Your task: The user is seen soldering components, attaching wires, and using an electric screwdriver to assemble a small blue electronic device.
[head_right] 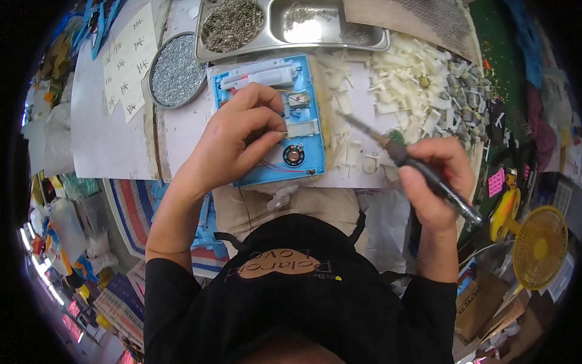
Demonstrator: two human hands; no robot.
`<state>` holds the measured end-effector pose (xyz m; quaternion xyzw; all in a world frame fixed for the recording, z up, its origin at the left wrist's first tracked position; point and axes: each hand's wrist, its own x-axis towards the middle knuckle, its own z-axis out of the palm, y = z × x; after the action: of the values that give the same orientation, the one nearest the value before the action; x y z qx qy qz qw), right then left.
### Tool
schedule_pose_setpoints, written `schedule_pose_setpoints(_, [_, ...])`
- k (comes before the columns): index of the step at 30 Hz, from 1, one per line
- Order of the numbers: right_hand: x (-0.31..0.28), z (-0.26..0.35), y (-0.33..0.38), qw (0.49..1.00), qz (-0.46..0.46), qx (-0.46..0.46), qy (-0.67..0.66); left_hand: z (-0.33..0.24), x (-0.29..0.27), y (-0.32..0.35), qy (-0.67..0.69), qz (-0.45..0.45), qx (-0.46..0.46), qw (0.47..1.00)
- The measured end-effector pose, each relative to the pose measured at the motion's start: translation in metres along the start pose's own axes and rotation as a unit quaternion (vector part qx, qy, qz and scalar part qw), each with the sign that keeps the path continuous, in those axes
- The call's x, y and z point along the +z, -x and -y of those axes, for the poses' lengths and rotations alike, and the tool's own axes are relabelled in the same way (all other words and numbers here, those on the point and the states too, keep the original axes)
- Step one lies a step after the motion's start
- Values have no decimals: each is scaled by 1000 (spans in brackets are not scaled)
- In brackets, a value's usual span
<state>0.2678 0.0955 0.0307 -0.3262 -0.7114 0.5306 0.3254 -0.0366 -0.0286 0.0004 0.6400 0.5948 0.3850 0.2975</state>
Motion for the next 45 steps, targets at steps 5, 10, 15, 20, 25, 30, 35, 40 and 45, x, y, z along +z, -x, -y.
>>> schedule_pose_setpoints(5, [12, -5, -12, 995, 102, -1, 6, -1, 3, 2, -48, 19, 29, 998])
schedule_pose_setpoints(10, [21, -5, -17, 988, 151, -15, 19, -1, 12, 1, -113, 14, 68, 991])
schedule_pose_setpoints(15, [28, -5, -20, 982, 177, -54, 48, 0, 13, 1, -120, 11, 70, 990])
schedule_pose_setpoints(20, [34, -8, -21, 981, 181, -64, 38, 0, 13, 3, -130, 9, 75, 989])
schedule_pose_setpoints(25, [36, -5, -23, 980, 183, -59, 52, 3, 15, 3, -132, -1, 91, 987])
schedule_pose_setpoints(30, [37, -5, -25, 977, 191, -64, 67, 1, 14, 3, -145, 4, 90, 985])
schedule_pose_setpoints(35, [40, -5, -25, 978, 186, -67, 71, 3, 17, 3, -154, -3, 96, 983])
schedule_pose_setpoints(40, [31, -4, -22, 981, 177, -49, 57, 1, 15, 4, -163, 4, 90, 983])
schedule_pose_setpoints(45, [23, -4, -19, 985, 157, -43, 59, 1, 15, 4, -148, -4, 91, 985])
